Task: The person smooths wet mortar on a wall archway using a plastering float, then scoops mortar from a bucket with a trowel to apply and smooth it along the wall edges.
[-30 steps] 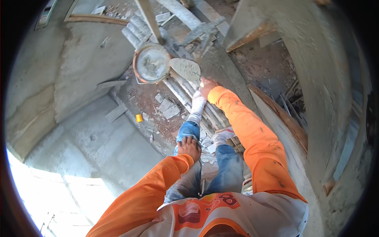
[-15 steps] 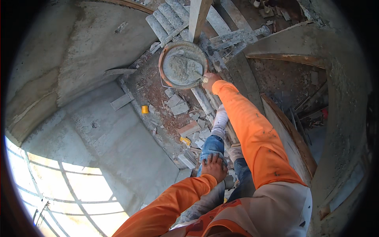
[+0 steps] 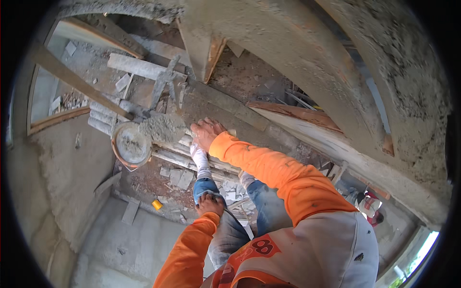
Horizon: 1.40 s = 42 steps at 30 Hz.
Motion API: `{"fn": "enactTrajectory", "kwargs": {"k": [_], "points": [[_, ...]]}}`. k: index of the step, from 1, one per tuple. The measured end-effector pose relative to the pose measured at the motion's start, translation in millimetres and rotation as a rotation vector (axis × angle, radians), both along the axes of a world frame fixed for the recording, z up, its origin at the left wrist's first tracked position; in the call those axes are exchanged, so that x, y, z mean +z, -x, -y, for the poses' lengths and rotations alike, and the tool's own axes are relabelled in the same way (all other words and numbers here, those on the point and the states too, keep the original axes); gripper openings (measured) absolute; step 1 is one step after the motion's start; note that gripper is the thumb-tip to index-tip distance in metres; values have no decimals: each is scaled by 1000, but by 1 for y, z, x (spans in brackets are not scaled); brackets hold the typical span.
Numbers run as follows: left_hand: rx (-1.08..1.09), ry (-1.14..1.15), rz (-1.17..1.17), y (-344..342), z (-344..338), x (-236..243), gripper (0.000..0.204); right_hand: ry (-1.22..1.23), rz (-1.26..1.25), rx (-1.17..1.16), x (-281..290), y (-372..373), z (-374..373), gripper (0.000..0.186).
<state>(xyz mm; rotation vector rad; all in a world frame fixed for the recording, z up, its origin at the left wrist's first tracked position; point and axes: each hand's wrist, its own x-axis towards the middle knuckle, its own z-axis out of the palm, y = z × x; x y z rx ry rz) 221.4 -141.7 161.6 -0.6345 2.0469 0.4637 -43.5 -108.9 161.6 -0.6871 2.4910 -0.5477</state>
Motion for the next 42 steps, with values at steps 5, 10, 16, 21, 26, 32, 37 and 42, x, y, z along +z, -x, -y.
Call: {"fn": "enactTrajectory", "kwargs": {"k": [5, 10, 16, 21, 26, 32, 37, 42], "points": [[18, 39, 94, 9, -28, 0, 46, 159, -15, -15, 113, -14, -133, 31], [-64, 54, 140, 12, -44, 9, 46, 368, 541, 263, 170, 35, -242, 33], [-116, 155, 22, -6, -52, 4, 48, 262, -86, -927, 144, -20, -403, 27], [-166, 151, 42, -1, -56, -2, 46, 417, 65, -1496, 132, -158, -431, 24], [-255, 115, -38, -5, -39, -7, 44, 22, 2, -1273, 45, -192, -389, 49], [-247, -12, 34, 24, -19, 6, 46, 248, 276, -1119, 48, -155, -316, 55], [-591, -250, -361, 34, 58, -12, 45, 455, 847, -1329, 64, -153, -263, 63], [-611, -197, 103, 134, 50, 43, 42, 52, -65, -1184, -18, -217, -254, 51]]}}
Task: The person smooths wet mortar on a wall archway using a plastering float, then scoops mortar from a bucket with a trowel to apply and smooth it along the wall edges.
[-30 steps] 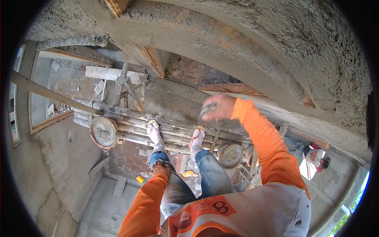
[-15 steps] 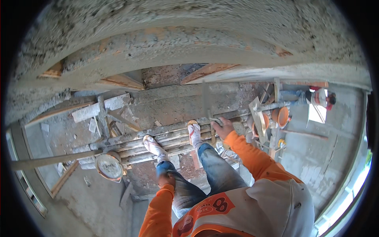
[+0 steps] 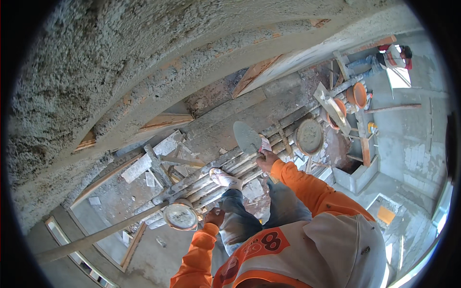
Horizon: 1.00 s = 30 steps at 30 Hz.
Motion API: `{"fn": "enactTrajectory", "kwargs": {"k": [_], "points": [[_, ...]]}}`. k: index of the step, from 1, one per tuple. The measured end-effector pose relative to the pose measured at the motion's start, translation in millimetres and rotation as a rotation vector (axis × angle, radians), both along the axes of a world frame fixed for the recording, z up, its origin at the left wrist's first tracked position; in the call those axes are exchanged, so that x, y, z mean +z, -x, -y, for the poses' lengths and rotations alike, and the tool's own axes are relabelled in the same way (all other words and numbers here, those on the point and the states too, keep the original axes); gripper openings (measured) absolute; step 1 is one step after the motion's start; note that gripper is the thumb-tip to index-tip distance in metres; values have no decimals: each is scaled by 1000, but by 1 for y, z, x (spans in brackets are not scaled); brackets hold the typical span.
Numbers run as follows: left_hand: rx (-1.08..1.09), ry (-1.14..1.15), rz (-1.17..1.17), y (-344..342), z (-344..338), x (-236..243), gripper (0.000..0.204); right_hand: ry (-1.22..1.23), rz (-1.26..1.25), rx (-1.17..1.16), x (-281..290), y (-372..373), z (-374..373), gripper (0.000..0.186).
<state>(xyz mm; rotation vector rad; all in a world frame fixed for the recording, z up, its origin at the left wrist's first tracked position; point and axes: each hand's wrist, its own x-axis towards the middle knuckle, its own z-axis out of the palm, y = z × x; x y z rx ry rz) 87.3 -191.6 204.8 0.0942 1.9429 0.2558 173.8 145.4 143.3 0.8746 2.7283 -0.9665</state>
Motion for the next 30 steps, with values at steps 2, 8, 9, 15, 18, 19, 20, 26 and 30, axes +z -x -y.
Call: {"fn": "enactTrajectory", "kwargs": {"k": [2, 8, 9, 15, 18, 19, 20, 26, 30], "points": [[158, -8, 138, 24, 22, 6, 39, 673, 219, -445, 67, 32, -12, 49], [117, -300, -347, 49, 37, 40, 27, 627, -234, -798, 186, 70, -118, 52], [71, -268, -318, 44, 43, 39, 26, 336, -81, -671, 210, 79, -146, 50], [-32, -166, -197, 1, 67, 24, 28, -879, 290, -274, 238, 115, -272, 36], [11, -115, -73, -15, 52, 27, 31, -842, 360, -427, 218, 136, -313, 44], [-73, -81, -131, -21, 46, 26, 32, -840, 364, -423, 212, 142, -314, 44], [-159, -37, -194, -24, 42, 28, 34, -797, 392, -473, 204, 151, -311, 40], [-102, 50, -182, -26, 14, 41, 34, -353, 294, -642, 179, 155, -290, 44], [-140, 34, -209, -29, 9, 44, 34, -320, 220, -475, 212, 136, -288, 54]]}}
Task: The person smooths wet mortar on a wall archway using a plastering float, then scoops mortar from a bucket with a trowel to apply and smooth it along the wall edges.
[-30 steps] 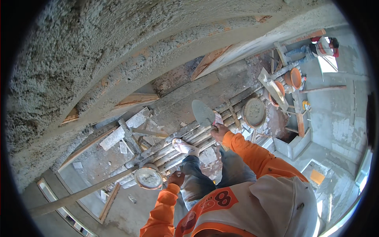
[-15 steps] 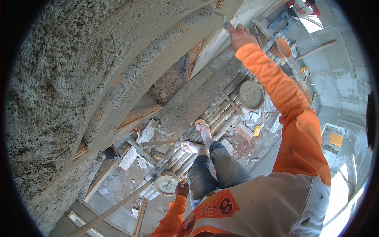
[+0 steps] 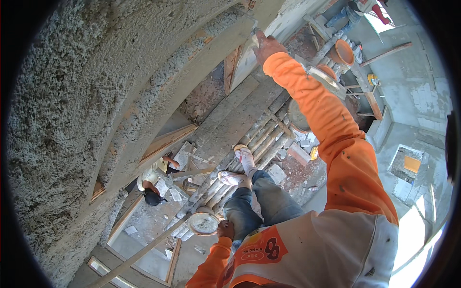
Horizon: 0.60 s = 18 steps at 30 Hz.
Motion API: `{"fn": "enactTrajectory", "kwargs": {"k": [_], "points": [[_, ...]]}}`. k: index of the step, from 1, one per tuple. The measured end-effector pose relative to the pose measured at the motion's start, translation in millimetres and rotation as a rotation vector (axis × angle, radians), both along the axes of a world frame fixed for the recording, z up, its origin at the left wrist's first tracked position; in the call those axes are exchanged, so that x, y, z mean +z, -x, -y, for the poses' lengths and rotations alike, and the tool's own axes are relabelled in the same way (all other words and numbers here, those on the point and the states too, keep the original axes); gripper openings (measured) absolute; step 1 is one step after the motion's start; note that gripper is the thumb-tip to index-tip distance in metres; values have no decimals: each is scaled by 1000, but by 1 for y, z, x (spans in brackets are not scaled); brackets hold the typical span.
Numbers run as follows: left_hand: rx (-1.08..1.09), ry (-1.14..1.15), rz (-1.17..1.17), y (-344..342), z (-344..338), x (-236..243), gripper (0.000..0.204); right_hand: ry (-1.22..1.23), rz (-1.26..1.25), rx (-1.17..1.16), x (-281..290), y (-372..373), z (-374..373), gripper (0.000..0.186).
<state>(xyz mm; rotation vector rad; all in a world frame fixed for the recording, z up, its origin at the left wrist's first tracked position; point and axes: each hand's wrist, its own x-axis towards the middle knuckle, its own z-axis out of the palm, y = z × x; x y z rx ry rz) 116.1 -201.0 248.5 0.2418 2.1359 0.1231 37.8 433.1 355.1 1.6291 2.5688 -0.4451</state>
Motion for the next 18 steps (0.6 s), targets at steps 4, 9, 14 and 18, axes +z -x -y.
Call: {"fn": "enactTrajectory", "kwargs": {"k": [4, 9, 14, 18], "points": [[16, -11, -25, 1, -12, 3, 34, -47, 30, -152, -23, -3, -9, 52], [71, -11, -7, 2, -13, 9, 35, 102, -105, 52, 5, 4, 0, 48], [17, 17, -6, -1, -19, 0, 36, -50, 111, -106, -7, 27, -40, 48], [103, 33, -29, -5, -16, 8, 36, 15, 127, 94, 11, 41, 24, 47]]}}
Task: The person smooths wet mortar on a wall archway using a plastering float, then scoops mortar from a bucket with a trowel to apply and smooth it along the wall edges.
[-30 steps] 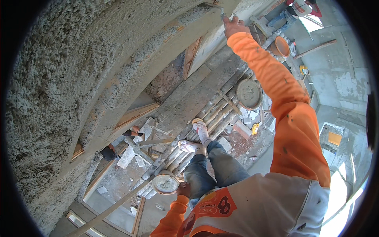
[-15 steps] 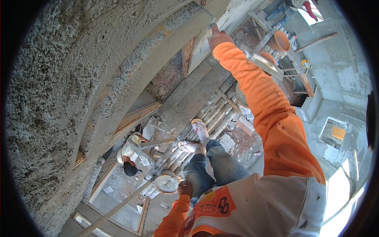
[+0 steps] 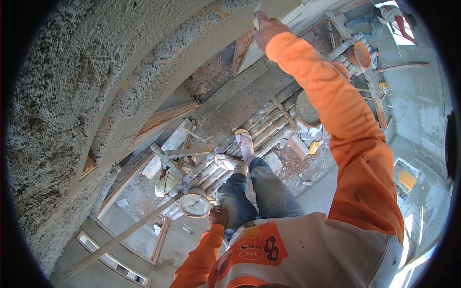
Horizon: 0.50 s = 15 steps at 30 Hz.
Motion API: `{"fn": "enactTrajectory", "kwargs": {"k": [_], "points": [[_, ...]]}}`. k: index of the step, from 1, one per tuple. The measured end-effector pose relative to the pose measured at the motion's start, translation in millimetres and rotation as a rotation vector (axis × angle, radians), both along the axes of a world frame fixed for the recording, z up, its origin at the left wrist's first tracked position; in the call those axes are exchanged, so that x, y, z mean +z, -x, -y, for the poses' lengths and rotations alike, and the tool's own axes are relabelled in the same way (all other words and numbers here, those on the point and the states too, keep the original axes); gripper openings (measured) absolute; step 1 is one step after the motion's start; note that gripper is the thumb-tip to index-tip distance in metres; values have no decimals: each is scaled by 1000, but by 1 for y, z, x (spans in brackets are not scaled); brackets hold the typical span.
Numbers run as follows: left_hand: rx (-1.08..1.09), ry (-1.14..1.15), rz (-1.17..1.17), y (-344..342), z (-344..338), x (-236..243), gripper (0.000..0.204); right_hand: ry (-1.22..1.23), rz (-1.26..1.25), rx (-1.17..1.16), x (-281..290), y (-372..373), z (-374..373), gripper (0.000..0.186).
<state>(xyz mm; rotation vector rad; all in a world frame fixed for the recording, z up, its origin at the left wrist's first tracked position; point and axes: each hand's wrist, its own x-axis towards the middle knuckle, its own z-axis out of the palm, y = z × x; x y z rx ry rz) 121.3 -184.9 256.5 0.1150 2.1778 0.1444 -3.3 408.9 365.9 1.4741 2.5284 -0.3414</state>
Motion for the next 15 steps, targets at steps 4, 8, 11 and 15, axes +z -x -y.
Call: {"fn": "enactTrajectory", "kwargs": {"k": [4, 8, 11, 15], "points": [[11, 19, 3, -3, -11, 6, 36, -68, -151, 235, -10, -14, -17, 46], [56, 24, -17, -11, -7, 3, 35, -30, -60, -103, -8, 12, -48, 45], [-24, -63, -131, -14, 1, 2, 34, -92, -55, -39, -34, 28, -3, 46], [-29, -94, -214, -17, 4, 2, 31, 0, -162, 201, -20, 41, 101, 47]]}}
